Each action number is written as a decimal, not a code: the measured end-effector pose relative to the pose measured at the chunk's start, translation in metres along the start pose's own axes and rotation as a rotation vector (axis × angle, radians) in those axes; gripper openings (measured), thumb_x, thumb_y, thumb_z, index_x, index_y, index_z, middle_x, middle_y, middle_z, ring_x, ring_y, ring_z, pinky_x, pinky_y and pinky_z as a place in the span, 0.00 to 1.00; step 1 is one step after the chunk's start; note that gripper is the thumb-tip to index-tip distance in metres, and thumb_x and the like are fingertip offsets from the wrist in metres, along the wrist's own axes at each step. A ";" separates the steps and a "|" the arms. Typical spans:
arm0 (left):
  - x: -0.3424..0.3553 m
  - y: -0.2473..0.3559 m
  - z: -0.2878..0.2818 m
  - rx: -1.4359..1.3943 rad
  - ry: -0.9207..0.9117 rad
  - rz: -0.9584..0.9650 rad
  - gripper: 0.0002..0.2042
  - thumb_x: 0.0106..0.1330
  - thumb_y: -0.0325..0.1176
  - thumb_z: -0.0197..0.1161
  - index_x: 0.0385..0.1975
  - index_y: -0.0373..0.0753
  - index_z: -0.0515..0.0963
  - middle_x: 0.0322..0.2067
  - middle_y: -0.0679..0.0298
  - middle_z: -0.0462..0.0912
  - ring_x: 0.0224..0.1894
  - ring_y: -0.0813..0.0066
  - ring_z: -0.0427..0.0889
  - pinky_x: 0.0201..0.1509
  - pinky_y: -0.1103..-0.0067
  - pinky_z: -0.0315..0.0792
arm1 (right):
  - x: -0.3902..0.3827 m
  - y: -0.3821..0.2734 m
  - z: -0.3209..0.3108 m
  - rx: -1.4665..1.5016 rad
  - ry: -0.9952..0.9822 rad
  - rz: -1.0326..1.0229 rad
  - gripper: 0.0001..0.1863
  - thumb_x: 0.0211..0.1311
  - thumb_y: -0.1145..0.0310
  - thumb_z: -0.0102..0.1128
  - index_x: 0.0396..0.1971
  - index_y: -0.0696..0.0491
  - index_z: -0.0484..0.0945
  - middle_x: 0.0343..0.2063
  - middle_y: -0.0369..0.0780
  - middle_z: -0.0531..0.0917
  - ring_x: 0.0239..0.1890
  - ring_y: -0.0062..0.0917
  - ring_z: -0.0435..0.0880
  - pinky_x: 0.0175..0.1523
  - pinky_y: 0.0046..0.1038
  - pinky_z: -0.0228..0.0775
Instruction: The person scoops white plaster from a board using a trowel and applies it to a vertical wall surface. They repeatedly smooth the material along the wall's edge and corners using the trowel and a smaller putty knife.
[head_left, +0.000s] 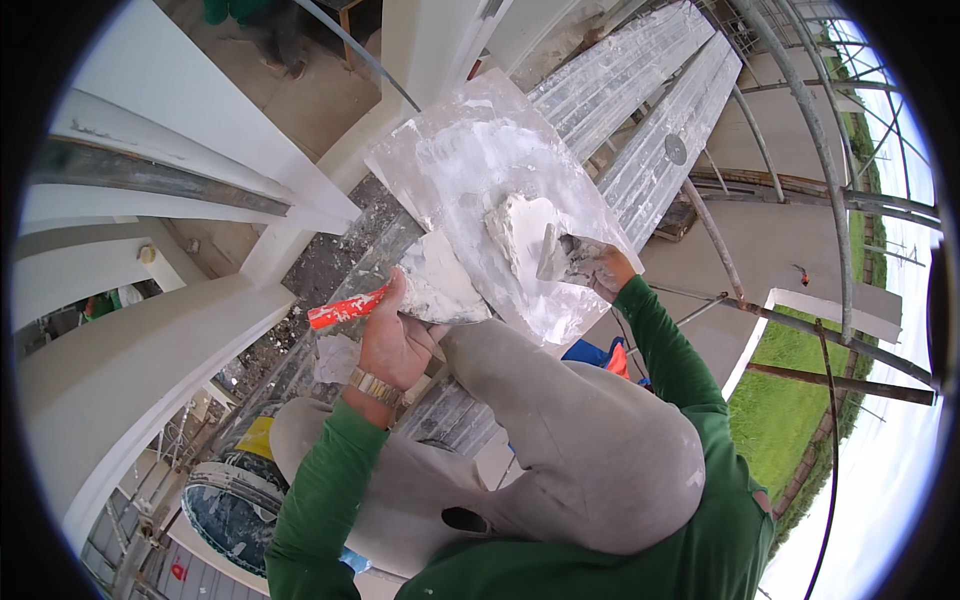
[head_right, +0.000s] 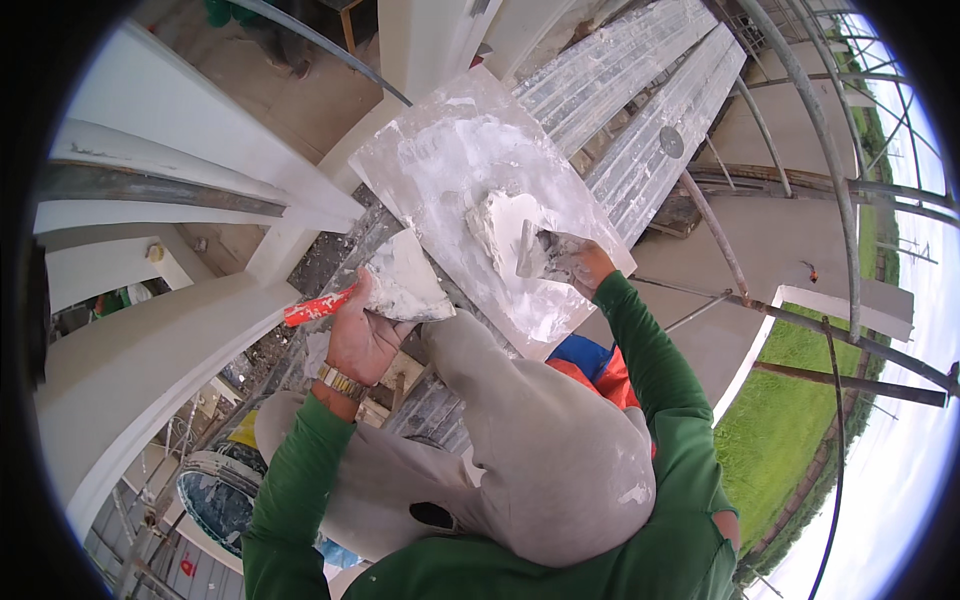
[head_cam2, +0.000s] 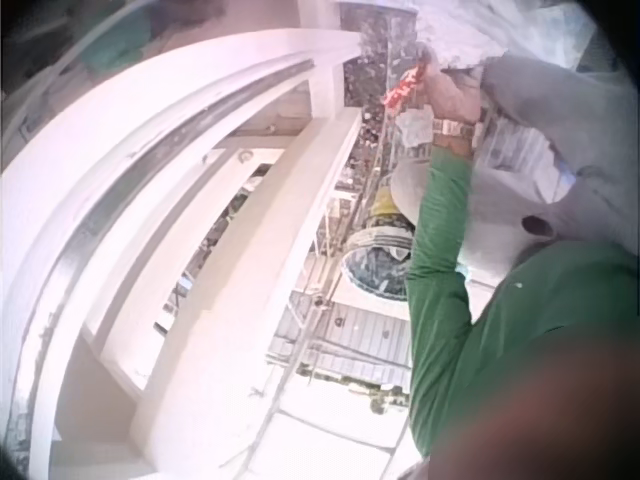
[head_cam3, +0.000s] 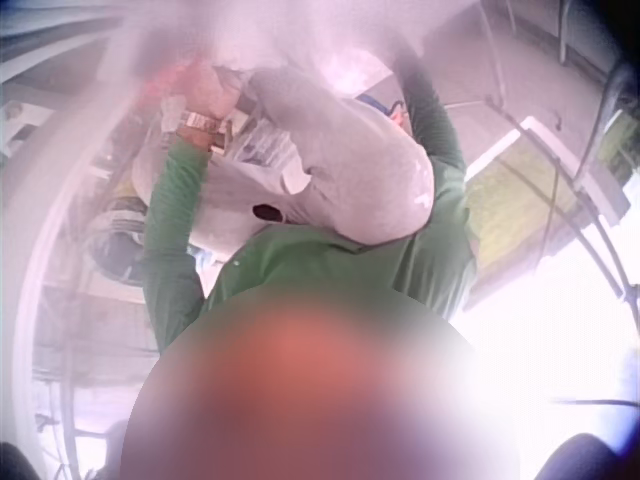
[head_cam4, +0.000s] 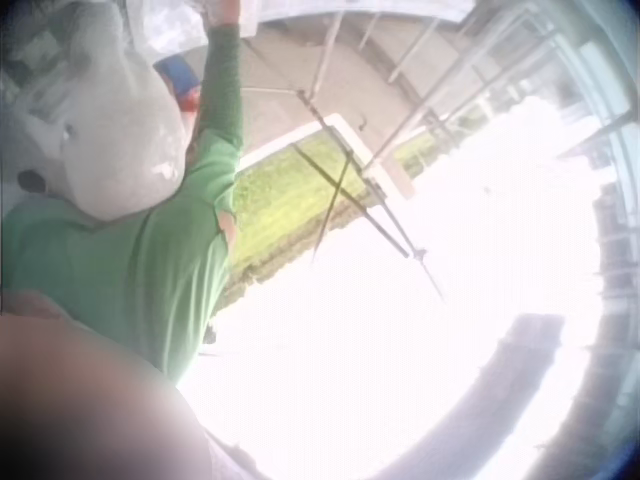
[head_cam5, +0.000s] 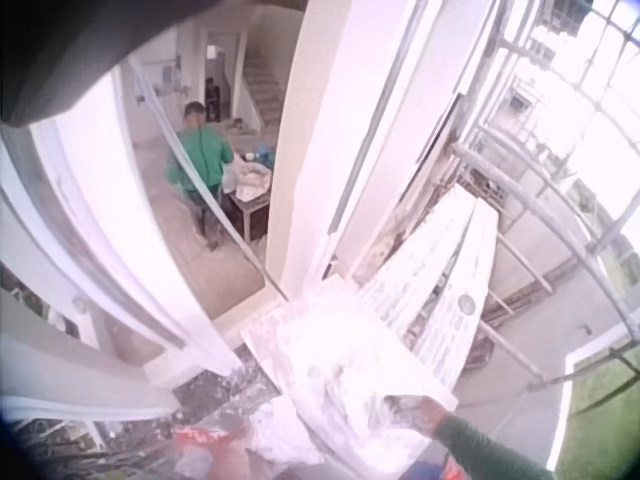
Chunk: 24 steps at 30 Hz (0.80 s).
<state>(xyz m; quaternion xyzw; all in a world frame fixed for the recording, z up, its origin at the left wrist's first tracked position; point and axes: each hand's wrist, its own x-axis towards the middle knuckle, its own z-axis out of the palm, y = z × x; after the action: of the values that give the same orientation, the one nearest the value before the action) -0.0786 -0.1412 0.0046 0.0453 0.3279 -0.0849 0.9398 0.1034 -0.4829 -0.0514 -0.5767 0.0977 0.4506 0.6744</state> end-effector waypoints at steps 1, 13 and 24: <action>0.013 -0.004 -0.001 -0.014 0.000 -0.025 0.25 0.75 0.47 0.47 0.64 0.36 0.61 0.64 0.55 0.66 0.67 0.56 0.65 0.69 0.54 0.62 | -0.004 -0.004 0.021 0.203 -0.019 -0.040 0.27 0.52 0.89 0.46 0.56 0.65 0.70 0.50 0.46 0.80 0.50 0.38 0.82 0.60 0.43 0.74; -0.016 0.016 0.042 -0.075 -0.184 0.133 0.27 0.76 0.49 0.44 0.67 0.37 0.58 0.65 0.54 0.65 0.67 0.56 0.65 0.71 0.57 0.60 | -0.047 -0.042 0.211 -0.770 -0.107 -0.845 0.34 0.54 0.86 0.40 0.66 0.61 0.62 0.61 0.45 0.74 0.60 0.29 0.75 0.66 0.26 0.59; -0.047 0.021 0.052 -0.228 -0.261 0.153 0.27 0.76 0.51 0.43 0.66 0.40 0.61 0.63 0.57 0.69 0.64 0.59 0.70 0.67 0.60 0.66 | -0.028 -0.062 0.239 -0.556 -0.558 -1.305 0.33 0.52 0.94 0.47 0.58 0.54 0.72 0.59 0.53 0.73 0.63 0.59 0.68 0.65 0.54 0.60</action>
<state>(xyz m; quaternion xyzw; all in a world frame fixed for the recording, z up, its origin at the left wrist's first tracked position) -0.0790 -0.1214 0.0752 -0.0481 0.2062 0.0191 0.9771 0.0388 -0.2853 0.0852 -0.5308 -0.5542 0.0978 0.6337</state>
